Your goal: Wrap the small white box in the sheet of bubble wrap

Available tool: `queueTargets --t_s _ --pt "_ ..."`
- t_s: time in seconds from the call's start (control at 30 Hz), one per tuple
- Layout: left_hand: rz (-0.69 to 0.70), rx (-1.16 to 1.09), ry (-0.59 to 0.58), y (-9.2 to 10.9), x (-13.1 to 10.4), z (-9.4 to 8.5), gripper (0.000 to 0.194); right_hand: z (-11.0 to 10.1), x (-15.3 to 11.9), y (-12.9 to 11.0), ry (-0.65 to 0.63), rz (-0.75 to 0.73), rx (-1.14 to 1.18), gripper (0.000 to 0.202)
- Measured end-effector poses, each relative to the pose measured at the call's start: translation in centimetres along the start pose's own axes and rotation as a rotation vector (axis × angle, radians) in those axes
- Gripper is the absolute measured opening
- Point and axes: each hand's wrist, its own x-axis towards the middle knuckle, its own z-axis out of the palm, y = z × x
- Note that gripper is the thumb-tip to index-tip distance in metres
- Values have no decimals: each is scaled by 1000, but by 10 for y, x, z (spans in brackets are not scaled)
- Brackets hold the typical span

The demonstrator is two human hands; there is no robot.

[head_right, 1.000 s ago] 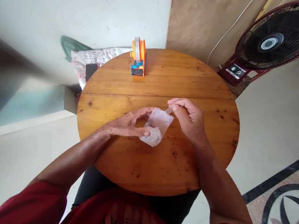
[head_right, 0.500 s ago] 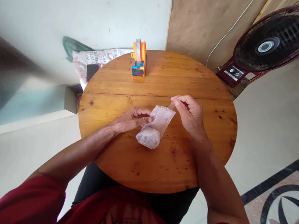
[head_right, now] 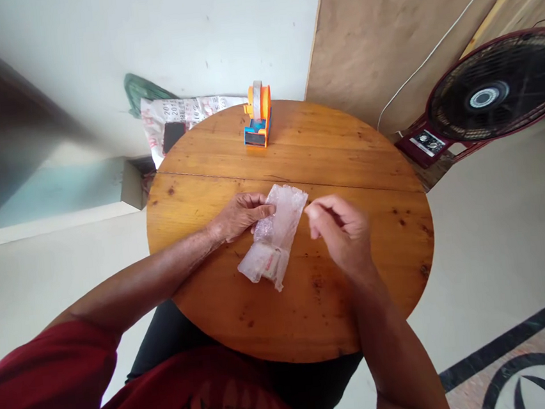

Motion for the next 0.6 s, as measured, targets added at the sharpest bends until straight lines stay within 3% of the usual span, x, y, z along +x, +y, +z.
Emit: queueTargets --t_s 0.07,0.17,0.3,0.43,0.6 --pt "22 -21 -18 0 0 0 44 8 -4 -1 -153 73 -58 14" --pt "59 -37 -80 2 -2 1 47 20 -3 7 -175 111 -193 26" --pt "75 -12 -149 3 -7 2 39 26 0 16 -210 138 -194 41" --pt "68 -49 -117 0 -6 0 31 21 2 17 -124 133 -144 23" --pt "97 -192 75 1 2 -9 35 15 12 34 96 242 131 22"
